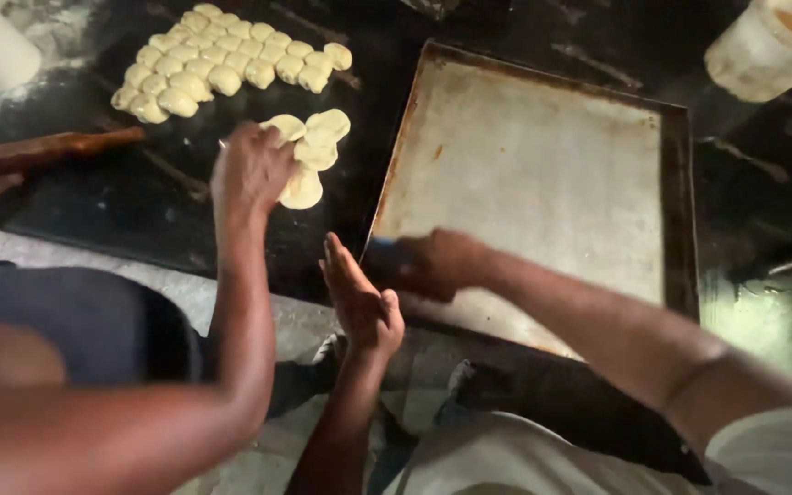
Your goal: The recorder prepares small pieces of dough using a rolling pin and places them on a metal tray.
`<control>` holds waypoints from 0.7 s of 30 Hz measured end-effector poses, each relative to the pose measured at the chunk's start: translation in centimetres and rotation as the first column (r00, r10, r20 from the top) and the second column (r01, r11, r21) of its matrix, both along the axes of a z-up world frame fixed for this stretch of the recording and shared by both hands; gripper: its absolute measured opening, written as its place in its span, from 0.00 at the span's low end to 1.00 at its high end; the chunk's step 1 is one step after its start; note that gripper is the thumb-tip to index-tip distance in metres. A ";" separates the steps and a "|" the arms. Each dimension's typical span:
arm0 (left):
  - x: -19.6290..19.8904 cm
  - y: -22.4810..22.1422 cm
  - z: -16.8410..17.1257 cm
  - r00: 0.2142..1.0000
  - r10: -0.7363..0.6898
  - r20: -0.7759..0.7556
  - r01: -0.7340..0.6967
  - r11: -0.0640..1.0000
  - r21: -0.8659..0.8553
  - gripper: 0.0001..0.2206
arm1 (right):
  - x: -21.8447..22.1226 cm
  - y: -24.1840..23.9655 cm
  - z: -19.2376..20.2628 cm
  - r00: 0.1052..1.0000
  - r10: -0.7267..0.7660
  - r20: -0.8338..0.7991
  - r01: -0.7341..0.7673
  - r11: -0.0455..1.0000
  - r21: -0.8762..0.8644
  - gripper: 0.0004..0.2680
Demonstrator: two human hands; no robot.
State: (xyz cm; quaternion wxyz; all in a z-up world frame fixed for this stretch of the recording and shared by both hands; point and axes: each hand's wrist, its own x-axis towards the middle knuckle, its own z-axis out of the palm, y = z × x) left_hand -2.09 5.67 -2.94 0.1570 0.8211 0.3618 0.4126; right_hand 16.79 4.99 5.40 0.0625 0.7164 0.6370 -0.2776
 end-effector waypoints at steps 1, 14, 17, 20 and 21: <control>-0.2 0.1 -0.1 0.993 -0.018 0.120 0.018 1.000 -0.001 0.35 | -1.2 -1.5 1.2 0.998 0.035 -0.056 -0.033 0.999 0.039 0.15; 2.9 -4.1 1.7 0.938 -0.310 -0.154 0.316 0.949 0.019 0.30 | -1.0 -27.4 0.2 0.880 -0.414 0.233 0.219 0.789 0.574 0.14; 3.3 -4.1 0.4 0.950 -0.265 -0.164 0.272 0.962 0.023 0.29 | -2.6 -29.4 -1.8 0.827 -0.506 0.246 0.220 0.694 0.686 0.18; 2.7 -4.3 1.4 0.938 -0.259 -0.229 0.271 0.962 0.020 0.28 | -3.3 -30.3 -2.1 0.837 -0.519 0.174 0.229 0.621 0.750 0.19; 2.8 -4.3 1.6 0.932 -0.278 -0.231 0.289 0.957 0.013 0.28 | -3.3 -30.8 -2.2 0.828 -0.533 0.174 0.243 0.622 0.745 0.19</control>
